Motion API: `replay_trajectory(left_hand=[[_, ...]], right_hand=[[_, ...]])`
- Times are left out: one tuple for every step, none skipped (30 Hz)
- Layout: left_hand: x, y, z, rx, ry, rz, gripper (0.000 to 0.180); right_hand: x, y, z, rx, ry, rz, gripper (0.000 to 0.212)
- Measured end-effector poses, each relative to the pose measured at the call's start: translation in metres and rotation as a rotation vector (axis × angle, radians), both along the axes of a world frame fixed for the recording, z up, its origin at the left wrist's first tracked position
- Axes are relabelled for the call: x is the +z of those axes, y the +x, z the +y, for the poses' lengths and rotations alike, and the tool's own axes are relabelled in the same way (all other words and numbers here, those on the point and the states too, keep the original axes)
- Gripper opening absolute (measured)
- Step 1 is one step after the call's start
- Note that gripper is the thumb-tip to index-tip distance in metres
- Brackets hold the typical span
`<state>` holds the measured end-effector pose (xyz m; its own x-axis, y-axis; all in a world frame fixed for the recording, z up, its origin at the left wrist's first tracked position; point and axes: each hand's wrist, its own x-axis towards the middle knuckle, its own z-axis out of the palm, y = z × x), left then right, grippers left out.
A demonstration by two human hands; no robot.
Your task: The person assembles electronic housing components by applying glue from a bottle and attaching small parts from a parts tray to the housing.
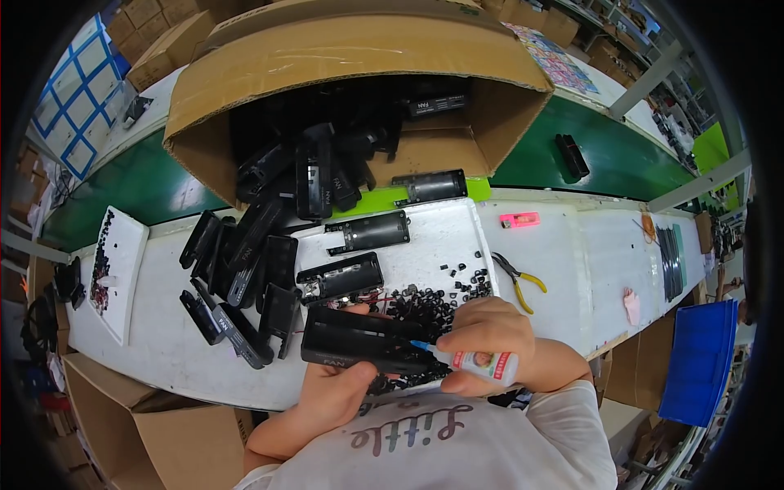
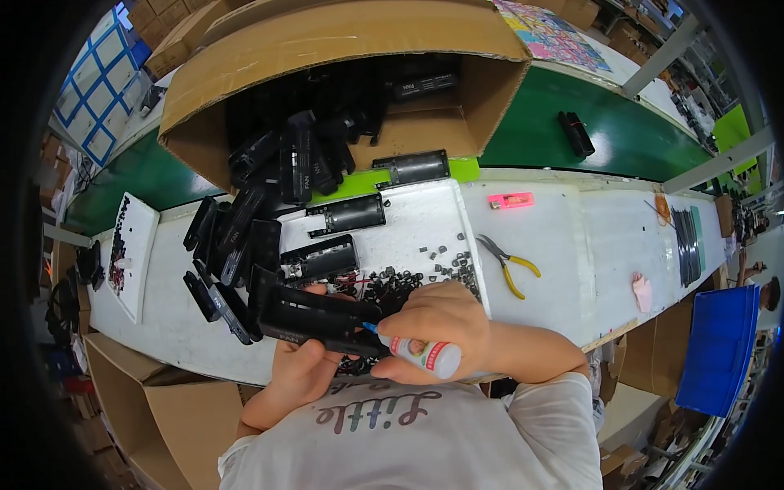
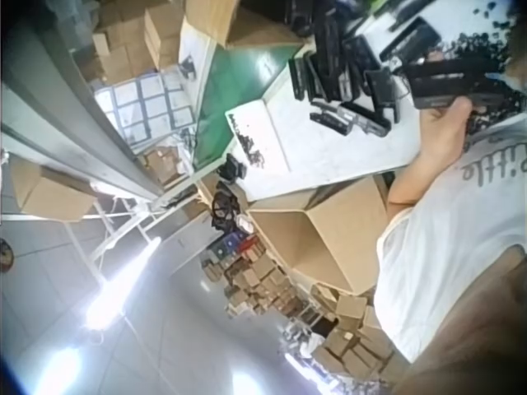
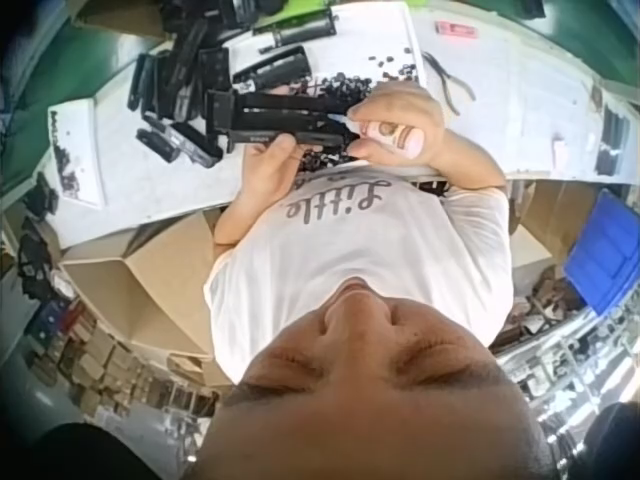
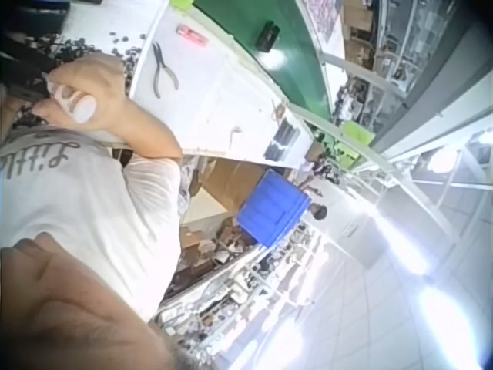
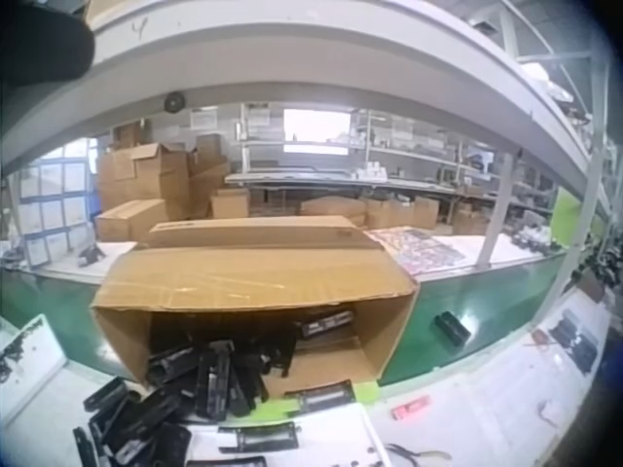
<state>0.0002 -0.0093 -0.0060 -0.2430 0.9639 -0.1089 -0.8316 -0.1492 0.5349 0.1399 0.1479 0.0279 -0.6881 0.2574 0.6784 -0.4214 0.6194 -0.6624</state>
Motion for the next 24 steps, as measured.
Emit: replay_trajectory(left_hand=[[0.0008,0.0,0.0,0.002,0.0,0.0,0.062],[0.0026,0.0002,-0.0001,-0.014,-0.026,0.057,0.063],[0.0036,0.0003,-0.0001,-0.029,-0.053,0.115,0.064],[0.004,0.0004,-0.0001,-0.029,-0.052,0.115,0.064],[0.0043,0.0005,0.0,-0.031,-0.048,0.114,0.064],[0.0044,0.0006,0.0002,-0.033,-0.044,0.114,0.064],[0.0043,0.001,0.0001,-0.031,-0.043,0.114,0.064],[0.0039,0.0017,0.0,-0.012,-0.03,0.053,0.063],[0.0036,0.0022,0.0,0.007,-0.016,-0.007,0.062],[0.0034,0.0023,0.0002,0.006,-0.016,-0.007,0.062],[0.0032,0.0024,0.0004,0.006,-0.013,-0.007,0.062],[0.0031,0.0025,0.0006,0.005,-0.011,-0.007,0.062],[0.0031,0.0023,0.0005,0.007,-0.011,-0.006,0.062],[0.003,0.002,0.0004,0.003,-0.01,-0.004,0.063],[0.003,0.0018,0.0003,-0.001,-0.01,-0.001,0.063],[0.0029,0.0016,0.0005,-0.001,-0.01,-0.002,0.063],[0.0025,0.0013,0.0007,-0.006,-0.001,-0.006,0.063],[0.0022,0.0012,0.0008,-0.01,0.008,-0.01,0.063],[0.0019,0.0013,0.0007,-0.009,0.008,-0.01,0.063],[0.0016,0.0013,0.0006,-0.008,0.012,-0.013,0.063],[0.0015,0.0014,0.0005,-0.008,0.015,-0.016,0.063],[0.0027,0.0014,0.0007,-0.01,0.016,-0.017,0.063],[0.0049,0.0013,0.0009,-0.029,-0.012,0.042,0.063],[0.0062,0.0013,0.0014,-0.048,-0.039,0.101,0.064]], right_hand=[[-0.0006,-0.0006,-0.0002,-0.002,0.001,0.01,0.037],[0.0001,-0.0007,-0.0001,-0.001,0.001,0.009,0.037],[0.0014,-0.0008,0.0,0.0,0.0,-0.004,0.037],[0.0024,-0.0007,0.0001,0.0,0.0,-0.018,0.036],[0.0021,-0.0011,0.0,0.0,0.0,-0.018,0.036],[0.0014,-0.0019,-0.0003,-0.005,0.007,-0.01,0.036],[0.001,-0.0024,-0.0005,-0.009,0.013,-0.003,0.036],[0.0008,-0.0019,-0.0009,-0.008,0.014,-0.003,0.036],[0.0007,-0.0008,-0.0013,-0.003,0.009,-0.023,0.036],[0.0004,0.0001,-0.0017,0.0,0.004,-0.044,0.037],[-0.0003,0.0003,-0.0019,-0.001,0.004,-0.045,0.037],[-0.0012,0.0004,-0.0021,-0.002,0.0,-0.043,0.037],[-0.0019,0.0001,-0.002,0.0,-0.004,-0.041,0.038],[-0.0012,0.0002,-0.0019,0.001,-0.004,-0.041,0.038],[0.0005,0.0006,-0.0016,0.006,0.006,-0.04,0.039],[0.0023,0.001,-0.0014,0.01,0.017,-0.04,0.039],[0.0042,0.0011,-0.0009,0.01,0.016,-0.04,0.039],[0.0061,0.001,-0.0002,0.008,0.029,-0.029,0.038],[0.0069,0.0009,0.0002,0.006,0.041,-0.017,0.037],[0.0064,0.0005,0.0001,0.006,0.041,-0.017,0.037],[0.0057,-0.0003,-0.0002,0.007,0.038,-0.013,0.037],[0.0052,-0.0003,-0.0005,0.004,0.036,-0.011,0.038],[0.0049,-0.0001,-0.0007,0.001,0.037,-0.012,0.038],[0.0046,0.0004,-0.001,-0.015,0.044,-0.028,0.037]])
